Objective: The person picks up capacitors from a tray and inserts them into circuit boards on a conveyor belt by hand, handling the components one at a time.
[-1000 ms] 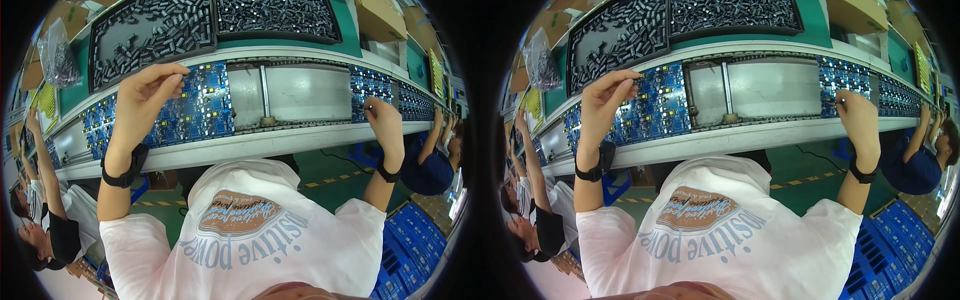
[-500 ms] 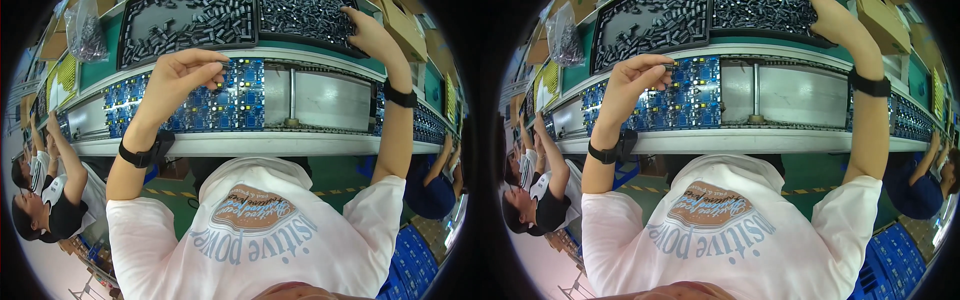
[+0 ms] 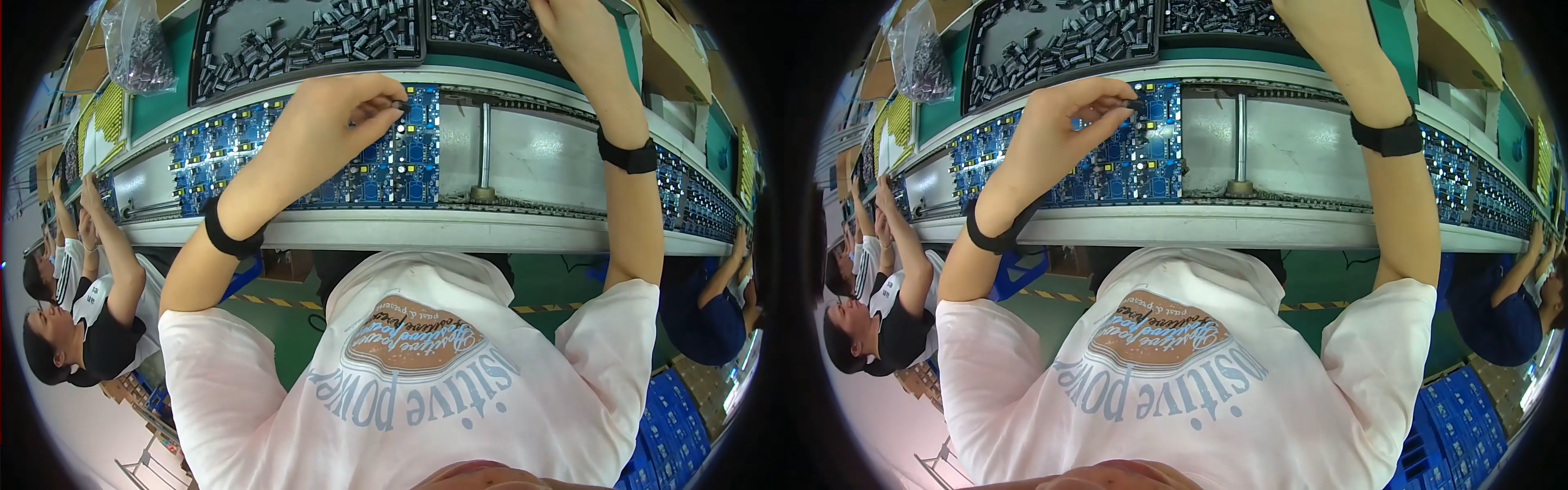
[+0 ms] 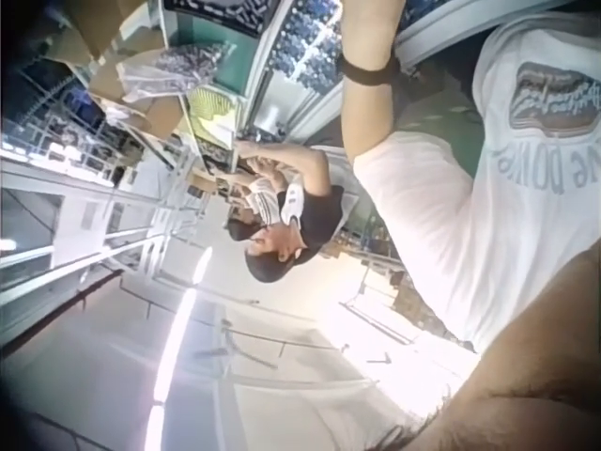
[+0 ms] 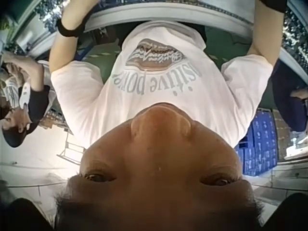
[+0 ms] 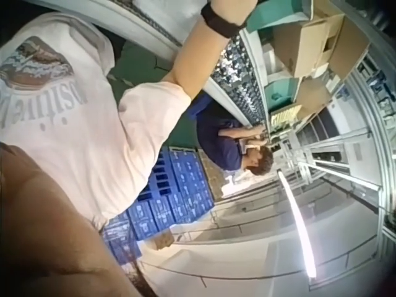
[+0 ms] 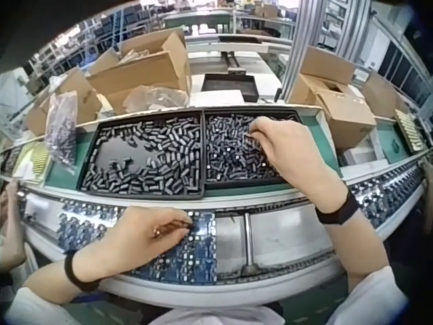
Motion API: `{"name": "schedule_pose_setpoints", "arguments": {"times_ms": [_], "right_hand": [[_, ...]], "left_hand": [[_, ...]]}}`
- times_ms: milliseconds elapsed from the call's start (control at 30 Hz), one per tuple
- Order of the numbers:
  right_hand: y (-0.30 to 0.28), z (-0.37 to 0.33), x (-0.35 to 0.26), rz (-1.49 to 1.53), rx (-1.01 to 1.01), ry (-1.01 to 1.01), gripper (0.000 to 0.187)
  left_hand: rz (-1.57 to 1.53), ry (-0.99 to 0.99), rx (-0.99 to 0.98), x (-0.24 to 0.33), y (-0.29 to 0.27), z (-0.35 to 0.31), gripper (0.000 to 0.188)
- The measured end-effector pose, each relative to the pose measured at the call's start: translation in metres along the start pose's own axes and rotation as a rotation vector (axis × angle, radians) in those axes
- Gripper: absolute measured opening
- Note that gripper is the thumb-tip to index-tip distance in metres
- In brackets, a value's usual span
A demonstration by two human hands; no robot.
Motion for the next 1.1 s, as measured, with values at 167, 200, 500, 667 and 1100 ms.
{"name": "schedule_pose_setpoints", "arguments": {"times_ms": [167,200,500,667,1100], "right_hand": [[-0.011,-0.002,-0.001,0.07,0.057,-0.094,0.01],[-0.011,-0.003,-0.001,0.136,0.066,-0.114,0.009],[-0.022,-0.011,0.001,0.486,-0.079,0.187,0.01],[-0.03,-0.016,-0.006,0.498,0.034,0.045,0.007],[0.02,-0.054,-0.023,1.244,-0.504,0.472,0.023]], "left_hand": [[0.4,0.334,0.029,0.018,0.008,0.011,0.015],[0.436,0.336,0.023,0.017,0.01,0.012,0.014],[0.556,0.345,0.006,0.016,0.013,0.011,0.015],[0.569,0.357,0.008,0.016,0.015,0.012,0.016],[0.67,0.402,-0.019,0.018,0.023,0.014,0.017]]}}
Point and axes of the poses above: each hand's wrist, its own z-axis towards the middle knuckle, its own y-axis out of the palm, x = y × z, the point moved 9 cm from there along z, towards the middle knuckle, and after that the axes turned 7 degrees about y, right-handed, at the moved point
